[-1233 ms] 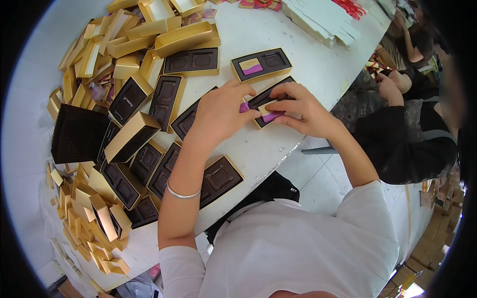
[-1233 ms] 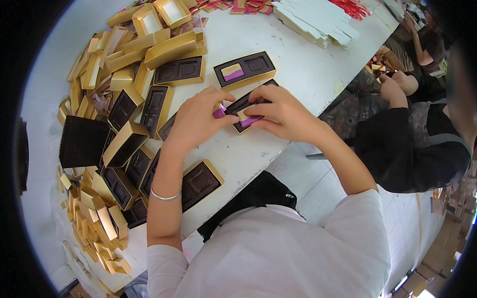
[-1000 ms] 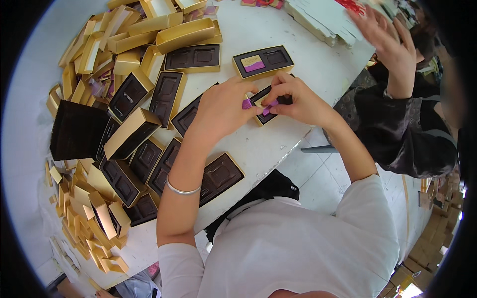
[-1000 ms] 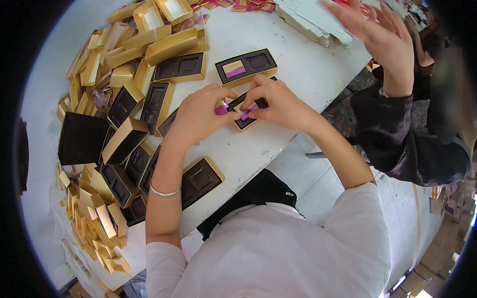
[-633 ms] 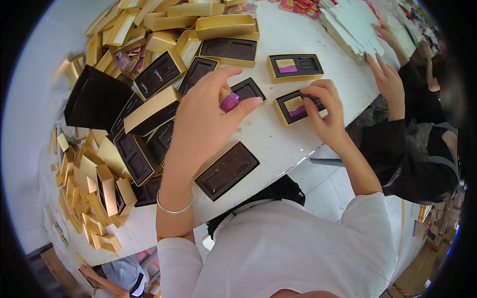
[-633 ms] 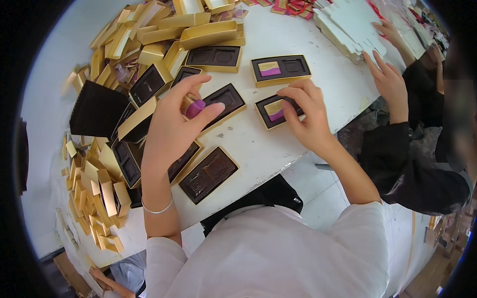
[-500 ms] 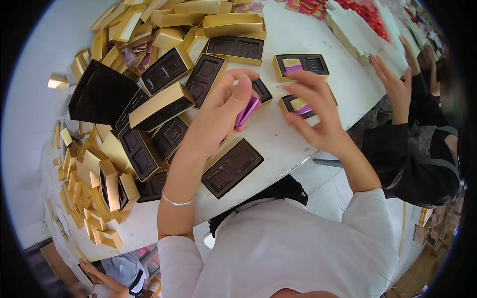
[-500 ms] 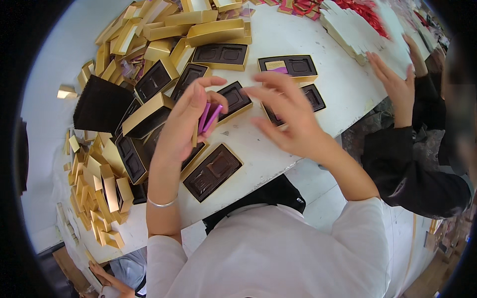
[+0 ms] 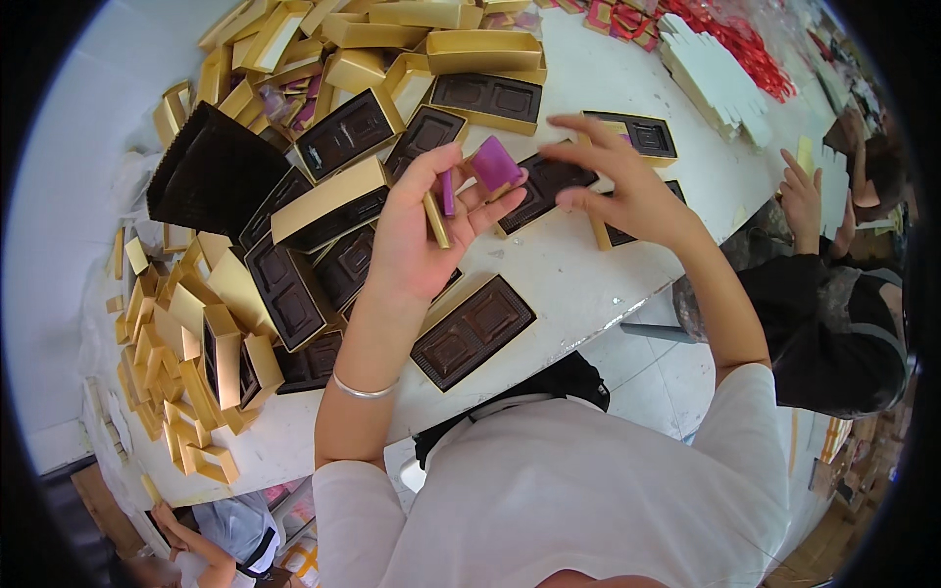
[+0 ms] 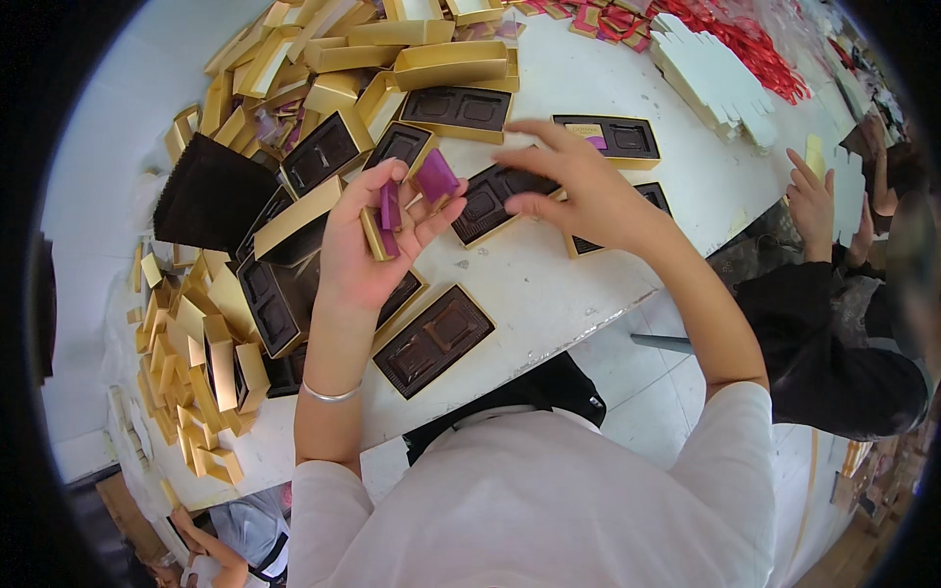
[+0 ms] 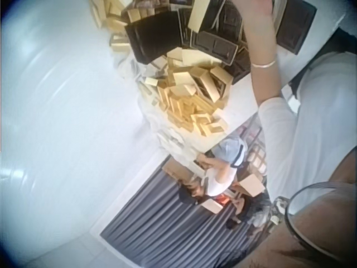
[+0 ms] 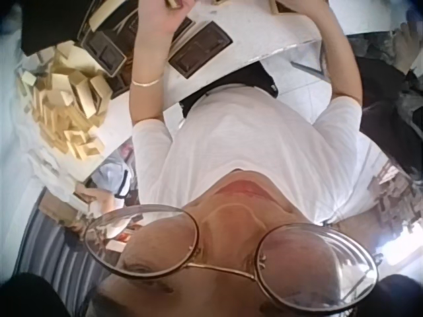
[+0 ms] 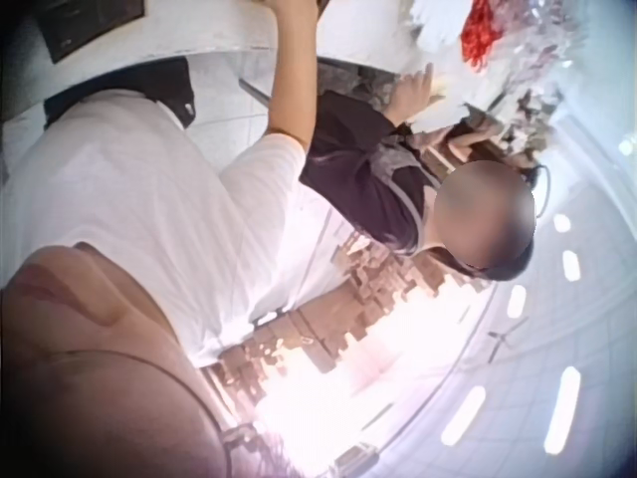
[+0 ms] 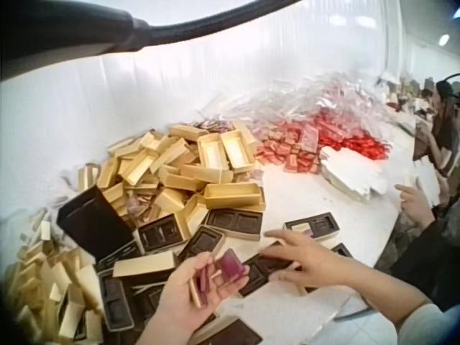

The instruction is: The person assembles makeup compacts by placing small colored inserts into black trays and then into gold boxes. They repeatedly pick up inserts, place them into trays, and arrange the finished units on the table.

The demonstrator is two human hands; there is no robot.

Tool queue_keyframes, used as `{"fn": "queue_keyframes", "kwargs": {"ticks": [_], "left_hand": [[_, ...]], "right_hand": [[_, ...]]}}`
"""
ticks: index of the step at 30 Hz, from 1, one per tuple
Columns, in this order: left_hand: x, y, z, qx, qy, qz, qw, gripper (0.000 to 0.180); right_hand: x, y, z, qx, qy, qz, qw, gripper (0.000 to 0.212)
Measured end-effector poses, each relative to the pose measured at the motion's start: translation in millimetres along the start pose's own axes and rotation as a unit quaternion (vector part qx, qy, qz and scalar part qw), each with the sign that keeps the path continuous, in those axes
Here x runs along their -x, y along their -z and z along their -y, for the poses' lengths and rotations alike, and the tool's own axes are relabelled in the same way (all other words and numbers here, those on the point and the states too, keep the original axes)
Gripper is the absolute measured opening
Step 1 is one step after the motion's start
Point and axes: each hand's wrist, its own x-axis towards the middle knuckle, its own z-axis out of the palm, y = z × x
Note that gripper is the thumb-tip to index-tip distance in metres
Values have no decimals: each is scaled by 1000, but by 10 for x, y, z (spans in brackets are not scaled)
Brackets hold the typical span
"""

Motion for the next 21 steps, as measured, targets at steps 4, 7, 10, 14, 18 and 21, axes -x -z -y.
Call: {"fn": "queue_keyframes", "kwargs": {"ticks": [4, 7, 10, 14, 18, 21], "left_hand": [[0, -55, 103, -24, 14, -6, 1000, 19], [-3, -27, 139, -47, 43, -6, 998, 16], [56, -118, 57, -270, 52, -13, 961, 22], [70, -172, 124, -507, -93, -27, 857, 25], [44, -70, 66, -506, -59, -30, 860, 19], [29, -10, -3, -493, -14, -28, 869, 22]], "right_hand": [[-74, -80, 332, -9, 37, -37, 999, 38], [-98, -166, 324, -53, 36, -62, 996, 20], [-62, -151, 234, -298, -154, -112, 935, 23], [-95, -174, 260, -520, -267, -64, 809, 34], [-78, -223, 358, -399, -193, -128, 887, 31], [-60, -118, 402, -12, 91, -87, 992, 35]]}}
